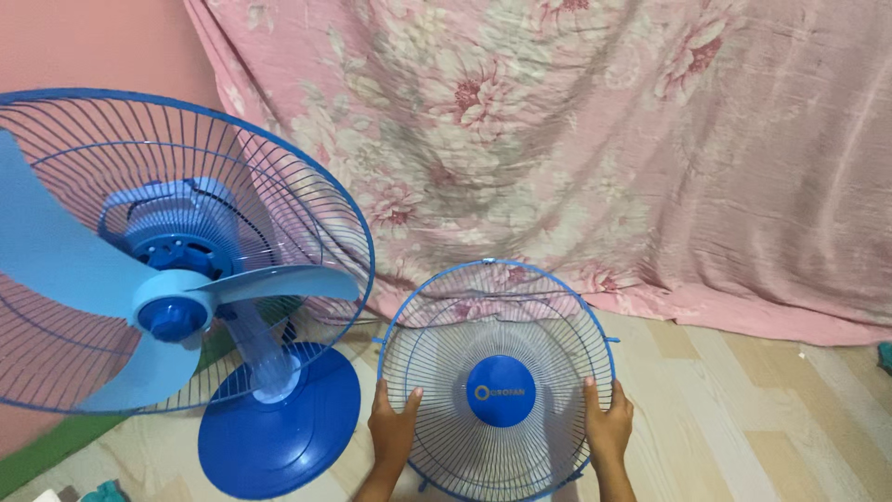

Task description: The person disassembles a blue electric fan by removing the front grille, unscrewing the central hub nut, and detaching the fan blades. They then wipe the exposed motor shaft with a wet wipe.

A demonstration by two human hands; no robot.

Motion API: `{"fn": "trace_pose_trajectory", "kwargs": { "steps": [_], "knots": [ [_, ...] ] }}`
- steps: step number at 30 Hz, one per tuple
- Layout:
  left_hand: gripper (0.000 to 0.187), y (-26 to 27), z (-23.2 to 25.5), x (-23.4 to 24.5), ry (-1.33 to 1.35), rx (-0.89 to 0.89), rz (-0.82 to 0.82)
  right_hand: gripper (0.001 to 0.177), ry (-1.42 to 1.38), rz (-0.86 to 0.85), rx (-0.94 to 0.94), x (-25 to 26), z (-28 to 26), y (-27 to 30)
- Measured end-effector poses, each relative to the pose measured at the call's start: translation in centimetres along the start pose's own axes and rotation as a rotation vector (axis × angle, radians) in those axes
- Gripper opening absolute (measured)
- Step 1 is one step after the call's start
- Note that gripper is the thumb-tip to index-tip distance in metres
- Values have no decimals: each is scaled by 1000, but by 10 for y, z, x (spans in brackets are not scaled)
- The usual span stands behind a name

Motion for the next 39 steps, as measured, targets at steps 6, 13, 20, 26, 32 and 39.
{"fn": "trace_pose_trajectory", "kwargs": {
  "steps": [6,13,20,26,32,39],
  "knots": [
    [95,-15,-12,-19,-71,-46,8,82,-7,11,77,-21,-3,-10],
    [81,-25,-15,-31,-151,-69,-67,59,137,-69,103,-51,27,-20],
    [76,-25,-36,-42,-133,30,-145,59,249,-120,35,-71,59,-17],
    [78,-29,-75,-58,-169,-8,-199,61,286,-147,49,-74,61,-13],
    [78,-34,-95,-73,-272,-61,-271,66,283,-194,64,-78,53,-9],
    [114,-34,-91,-67,-429,-139,-552,73,215,-293,35,-82,57,-4]
  ]
}}
Point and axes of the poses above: each hand's wrist, its own y-axis away from the middle knuckle, its own x-axis out of the back of the hand, z = x × y, the point moved 4 cm from there along -y, towards the middle knuckle, and after that the axes turned 9 degrees about z, right-handed, at the moved point
